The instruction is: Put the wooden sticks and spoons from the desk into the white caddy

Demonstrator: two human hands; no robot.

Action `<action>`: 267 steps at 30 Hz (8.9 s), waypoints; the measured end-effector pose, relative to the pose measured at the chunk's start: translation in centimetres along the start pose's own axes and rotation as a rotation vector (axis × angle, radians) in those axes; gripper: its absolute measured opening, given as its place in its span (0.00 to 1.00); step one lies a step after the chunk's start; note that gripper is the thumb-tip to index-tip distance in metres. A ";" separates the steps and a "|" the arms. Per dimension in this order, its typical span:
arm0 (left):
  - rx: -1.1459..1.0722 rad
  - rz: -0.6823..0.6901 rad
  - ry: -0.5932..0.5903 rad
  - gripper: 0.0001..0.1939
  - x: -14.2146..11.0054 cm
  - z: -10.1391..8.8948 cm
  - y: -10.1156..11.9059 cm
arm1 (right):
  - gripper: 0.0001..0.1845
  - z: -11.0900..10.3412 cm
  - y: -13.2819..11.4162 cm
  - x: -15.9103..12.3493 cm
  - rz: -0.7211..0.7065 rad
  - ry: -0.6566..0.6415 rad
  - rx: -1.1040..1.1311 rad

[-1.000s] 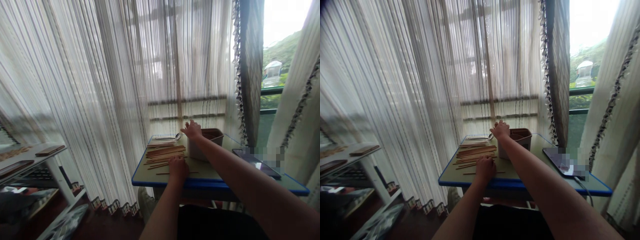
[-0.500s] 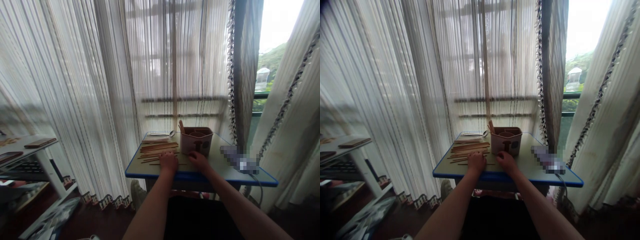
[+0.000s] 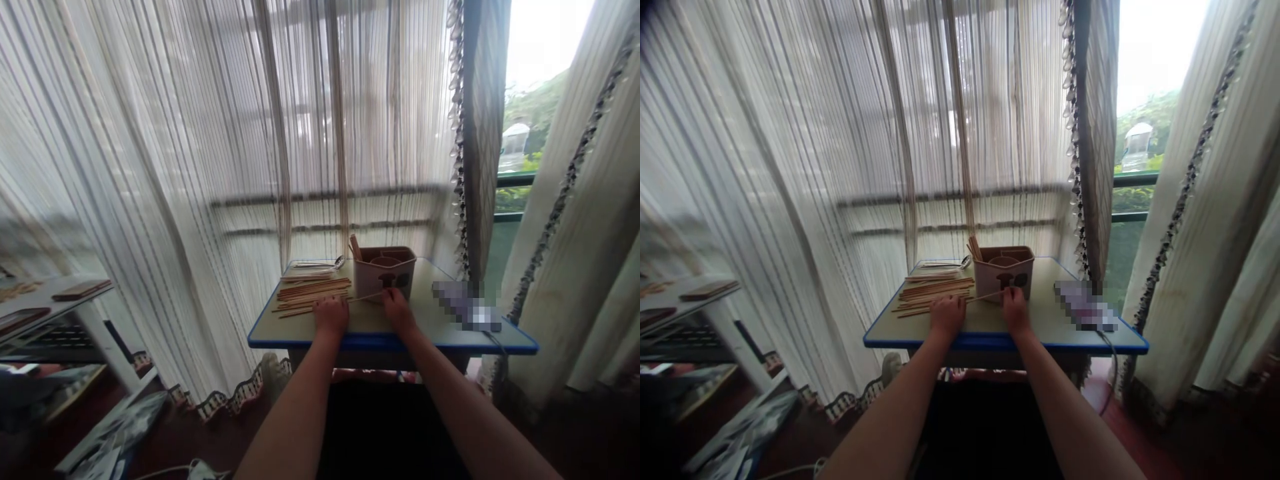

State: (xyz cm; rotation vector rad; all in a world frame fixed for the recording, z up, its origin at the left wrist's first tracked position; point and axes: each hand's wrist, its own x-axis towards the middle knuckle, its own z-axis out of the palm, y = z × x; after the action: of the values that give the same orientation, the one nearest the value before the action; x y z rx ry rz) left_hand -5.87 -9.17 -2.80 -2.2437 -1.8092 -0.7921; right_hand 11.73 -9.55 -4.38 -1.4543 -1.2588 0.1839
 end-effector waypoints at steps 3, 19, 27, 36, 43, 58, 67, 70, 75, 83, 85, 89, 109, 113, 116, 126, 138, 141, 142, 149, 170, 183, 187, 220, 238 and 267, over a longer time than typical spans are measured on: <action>-0.006 0.050 -0.026 0.24 0.0 0.0 0.0 | 0.18 -0.9 -0.2 -0.2 0.109 0.341 0.083; 0.023 0.195 -0.158 0.14 0.6 0.4 -0.5 | 0.24 -0.9 -1.8 -1.4 -0.031 0.441 0.075; 0.030 0.177 -0.170 0.14 0.5 0.0 -0.3 | 0.23 -1.7 -1.9 -0.8 -0.045 0.457 0.122; 0.008 0.175 -0.159 0.16 0.1 -0.5 0.0 | 0.20 -9.0 -11.0 5.5 -0.415 0.614 0.055; 0.017 0.142 -0.184 0.16 -0.2 -1.0 0.2 | 0.18 -7.2 -11.4 8.2 -0.500 0.472 -0.185; 0.004 0.106 -0.106 0.15 0.1 -0.2 -0.1 | 0.29 -0.8 -7.9 6.3 -0.539 0.004 -0.479; 0.113 0.006 -0.117 0.15 0.3 0.1 0.0 | 0.31 -0.9 -6.7 2.3 -0.595 0.200 -0.375; 0.109 0.013 -0.093 0.15 0.4 0.4 -0.1 | 0.22 -0.6 -4.6 -0.5 -0.632 0.092 -0.368; 0.084 0.022 -0.095 0.15 0.3 0.4 -0.1 | 0.13 0.3 -1.9 -1.7 -0.475 -0.251 -0.408; 0.030 0.058 -0.221 0.15 0.2 -0.8 0.4 | 0.13 1.0 -1.2 -0.9 -0.393 -0.397 -0.579; 0.010 0.081 -0.227 0.14 0.2 -0.8 0.4 | 0.12 1.0 -1.1 -0.9 -0.388 -0.420 -0.564; -0.013 0.125 -0.214 0.13 0.2 -0.5 0.2 | 0.12 1.0 -1.1 -0.9 -0.366 -0.410 -0.521; 0.072 0.052 -0.142 0.15 0.1 -0.1 0.5 | 0.15 -0.6 -0.4 -0.4 -0.237 0.409 -0.054; 0.054 0.106 -0.158 0.17 0.2 0.0 0.4 | 0.17 -1.2 -0.2 -0.3 -0.070 0.532 0.013; 0.020 0.156 -0.160 0.16 0.2 0.1 0.1 | 0.18 -1.1 -0.3 -0.4 -0.004 0.498 0.058; -0.028 0.225 -0.163 0.14 0.4 0.4 -0.2 | 0.21 -1.2 -1.2 -1.1 -0.080 0.353 0.197; -0.062 0.236 -0.139 0.14 0.5 1.1 -0.5 | 0.20 -1.3 -1.5 -1.1 -0.100 0.428 0.187; -0.072 0.210 -0.151 0.14 0.5 1.1 -0.5 | 0.19 -1.1 -1.4 -1.1 -0.076 0.422 0.238; -0.076 0.200 -0.154 0.14 0.5 1.0 -0.5 | 0.19 -1.0 -1.3 -1.2 -0.067 0.414 0.276; -0.142 0.151 -0.118 0.17 0.5 0.8 -0.2 | 0.18 -3.4 -3.2 0.7 0.000 0.327 0.613; -0.099 0.180 -0.143 0.11 0.5 0.9 -0.4 | 0.18 -1.4 -9.1 7.5 -0.423 0.109 -0.254; -0.044 0.121 -0.125 0.13 0.4 0.0 -0.6 | 0.37 0.7 -8.0 6.0 -0.501 0.295 -0.301; 0.057 0.044 -0.119 0.15 0.4 0.0 -0.7 | 0.27 0.6 -7.1 2.0 -0.646 0.263 -0.257; 0.017 0.090 -0.066 0.13 0.5 0.6 -0.4 | 0.17 -1.0 0.1 0.1 0.175 0.534 0.155; -0.110 0.202 -0.125 0.15 0.5 0.6 -0.2 | 0.18 -1.6 0.4 0.1 0.264 0.615 0.195; -0.194 0.148 -0.127 0.15 0.6 1.1 -0.5 | 0.15 -3.8 -9.6 9.6 -0.430 0.063 -0.335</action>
State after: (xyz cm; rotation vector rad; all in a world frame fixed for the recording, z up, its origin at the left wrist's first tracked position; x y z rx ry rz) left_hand -5.88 -8.05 -3.55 -2.5699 -1.6563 -0.8470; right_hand 12.88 -6.80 9.44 -1.4132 -1.5691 -0.3736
